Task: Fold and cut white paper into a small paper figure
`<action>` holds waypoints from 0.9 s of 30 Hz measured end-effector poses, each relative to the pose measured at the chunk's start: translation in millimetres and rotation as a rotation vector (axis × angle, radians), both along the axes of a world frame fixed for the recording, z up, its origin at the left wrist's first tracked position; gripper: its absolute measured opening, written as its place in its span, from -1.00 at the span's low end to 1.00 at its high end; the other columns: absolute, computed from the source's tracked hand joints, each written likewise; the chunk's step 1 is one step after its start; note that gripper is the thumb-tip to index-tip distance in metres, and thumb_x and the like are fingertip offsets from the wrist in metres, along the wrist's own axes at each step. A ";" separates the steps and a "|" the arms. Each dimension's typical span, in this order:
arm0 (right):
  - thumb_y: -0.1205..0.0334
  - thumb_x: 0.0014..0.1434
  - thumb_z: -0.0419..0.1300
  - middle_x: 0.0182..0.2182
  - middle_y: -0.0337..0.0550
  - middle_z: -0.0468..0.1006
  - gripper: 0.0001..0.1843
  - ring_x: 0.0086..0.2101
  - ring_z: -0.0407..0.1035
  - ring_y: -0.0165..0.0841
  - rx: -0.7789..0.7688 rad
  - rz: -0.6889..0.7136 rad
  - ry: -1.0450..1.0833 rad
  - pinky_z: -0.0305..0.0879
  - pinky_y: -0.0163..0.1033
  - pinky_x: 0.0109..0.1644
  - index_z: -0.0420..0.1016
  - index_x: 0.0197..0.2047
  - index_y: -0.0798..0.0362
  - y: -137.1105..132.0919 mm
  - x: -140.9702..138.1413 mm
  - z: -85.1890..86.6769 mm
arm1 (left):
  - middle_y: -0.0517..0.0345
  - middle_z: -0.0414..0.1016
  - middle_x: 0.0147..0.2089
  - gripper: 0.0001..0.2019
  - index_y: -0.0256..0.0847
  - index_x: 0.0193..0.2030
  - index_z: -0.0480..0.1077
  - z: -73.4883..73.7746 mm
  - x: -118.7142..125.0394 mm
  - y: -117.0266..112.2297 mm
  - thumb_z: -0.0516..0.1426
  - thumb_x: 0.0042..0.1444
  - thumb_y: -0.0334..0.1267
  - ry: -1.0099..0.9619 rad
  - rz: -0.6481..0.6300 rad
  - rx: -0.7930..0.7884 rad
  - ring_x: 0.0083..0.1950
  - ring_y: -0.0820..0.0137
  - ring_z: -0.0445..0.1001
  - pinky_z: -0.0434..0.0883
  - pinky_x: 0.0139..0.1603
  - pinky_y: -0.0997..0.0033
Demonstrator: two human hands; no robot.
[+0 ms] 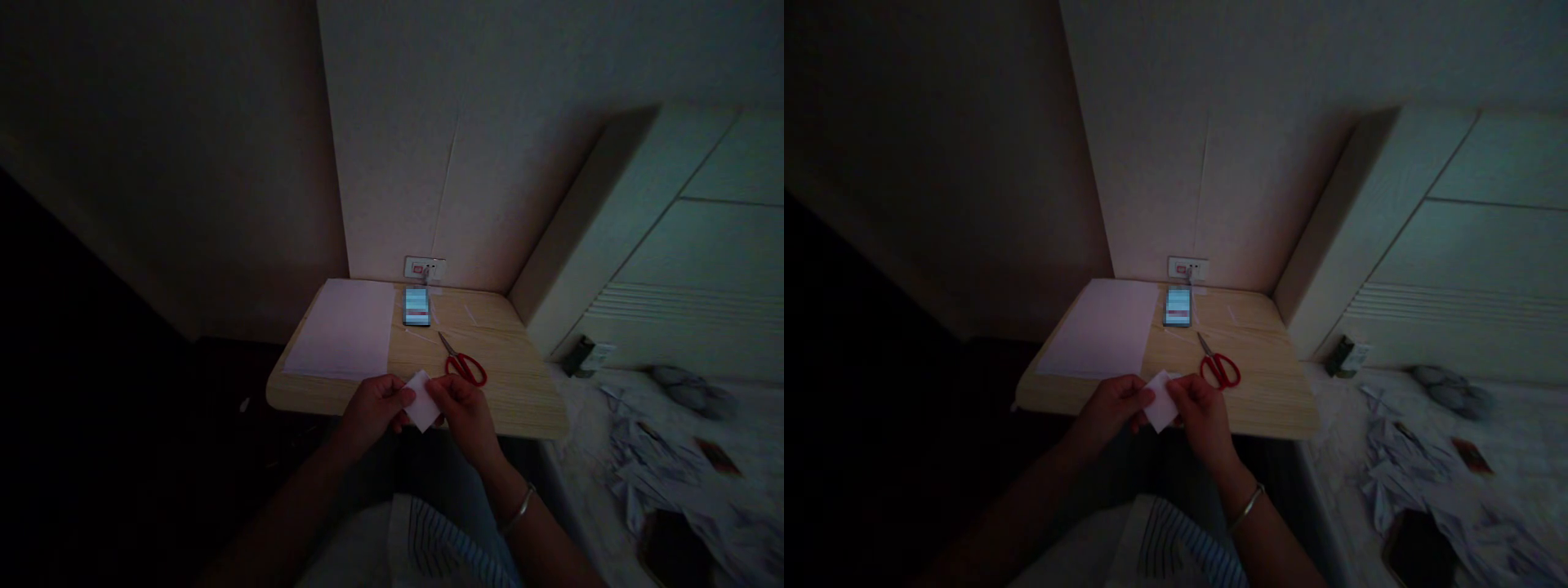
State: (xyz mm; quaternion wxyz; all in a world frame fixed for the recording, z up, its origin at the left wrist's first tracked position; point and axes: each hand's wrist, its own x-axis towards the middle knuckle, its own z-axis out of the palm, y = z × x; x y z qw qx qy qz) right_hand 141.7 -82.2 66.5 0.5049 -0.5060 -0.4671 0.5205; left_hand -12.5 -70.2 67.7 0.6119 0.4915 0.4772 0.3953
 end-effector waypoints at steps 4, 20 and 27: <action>-0.03 -0.03 0.27 -0.57 -0.23 0.47 -0.72 -0.55 0.33 -0.36 -0.052 0.120 0.047 0.29 -0.23 -0.46 0.47 -0.43 0.02 3.1 5.5 -1.5 | 0.25 0.37 -0.66 -0.75 -0.28 -0.50 0.33 -0.4 -3.8 0.0 0.19 -0.10 -0.10 0.014 0.023 -0.032 -0.67 0.54 0.29 0.21 -0.68 0.60; 0.05 -0.04 0.27 -0.67 -0.26 0.42 -0.76 -0.62 0.19 -0.43 -0.034 0.073 -0.158 0.06 -0.32 -0.57 0.49 -0.55 0.04 0.4 6.5 3.7 | 0.28 0.33 -0.70 -0.77 -0.25 -0.54 0.29 6.1 -1.8 -6.3 0.16 -0.07 -0.13 0.100 -0.154 -0.044 -0.71 0.58 0.23 0.14 -0.71 0.62; 0.05 -0.09 0.29 -0.65 -0.26 0.41 -0.74 -0.61 0.21 -0.43 -0.068 0.042 -0.198 0.10 -0.30 -0.53 0.45 -0.56 0.07 -0.4 12.4 -2.3 | 0.29 0.33 -0.69 -0.78 -0.26 -0.52 0.29 6.8 -3.5 -8.8 0.16 -0.08 -0.13 0.139 -0.147 -0.052 -0.69 0.56 0.25 0.17 -0.69 0.61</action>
